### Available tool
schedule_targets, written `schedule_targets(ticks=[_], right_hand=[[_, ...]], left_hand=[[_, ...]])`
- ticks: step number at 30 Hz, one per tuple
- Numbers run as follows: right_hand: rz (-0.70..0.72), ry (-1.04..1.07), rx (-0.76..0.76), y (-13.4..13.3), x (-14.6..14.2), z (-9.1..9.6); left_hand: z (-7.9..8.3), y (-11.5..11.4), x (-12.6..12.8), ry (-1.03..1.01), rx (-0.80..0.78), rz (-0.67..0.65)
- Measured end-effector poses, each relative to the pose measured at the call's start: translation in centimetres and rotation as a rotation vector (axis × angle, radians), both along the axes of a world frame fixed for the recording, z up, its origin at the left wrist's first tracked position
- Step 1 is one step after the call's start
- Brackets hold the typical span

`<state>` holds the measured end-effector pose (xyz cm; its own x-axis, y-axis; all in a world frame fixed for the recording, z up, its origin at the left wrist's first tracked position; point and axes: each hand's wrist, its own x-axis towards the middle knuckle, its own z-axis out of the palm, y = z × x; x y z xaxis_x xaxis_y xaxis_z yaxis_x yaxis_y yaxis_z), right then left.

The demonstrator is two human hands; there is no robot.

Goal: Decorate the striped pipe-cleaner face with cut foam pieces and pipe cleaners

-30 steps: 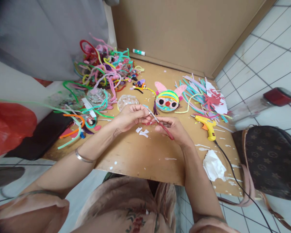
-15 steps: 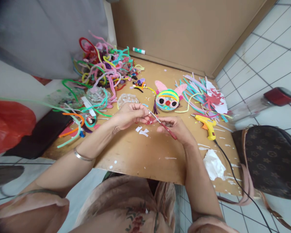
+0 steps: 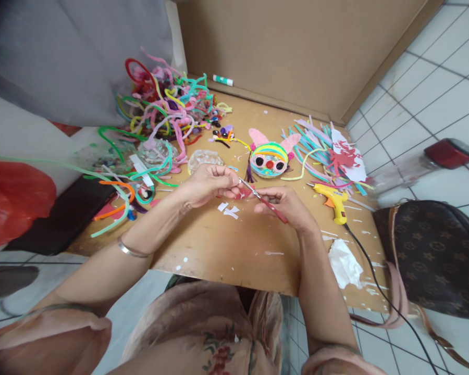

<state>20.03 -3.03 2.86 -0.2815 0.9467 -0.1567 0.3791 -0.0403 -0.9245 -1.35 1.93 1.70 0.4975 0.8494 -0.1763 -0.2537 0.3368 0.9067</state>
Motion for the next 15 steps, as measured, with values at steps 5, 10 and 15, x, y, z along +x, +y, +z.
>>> schedule_targets(ticks=[5,10,15], right_hand=[[0.008,0.013,-0.007,-0.02,-0.02,0.13],[0.019,-0.005,-0.025,0.0,0.02,0.1],[0.015,-0.019,-0.021,0.07,0.13,-0.01]], left_hand=[[0.43,-0.09,-0.13,0.006,-0.01,0.017],[0.28,0.04,-0.19,0.002,-0.01,-0.001],[0.01,0.1,-0.14,0.006,-0.012,-0.001]])
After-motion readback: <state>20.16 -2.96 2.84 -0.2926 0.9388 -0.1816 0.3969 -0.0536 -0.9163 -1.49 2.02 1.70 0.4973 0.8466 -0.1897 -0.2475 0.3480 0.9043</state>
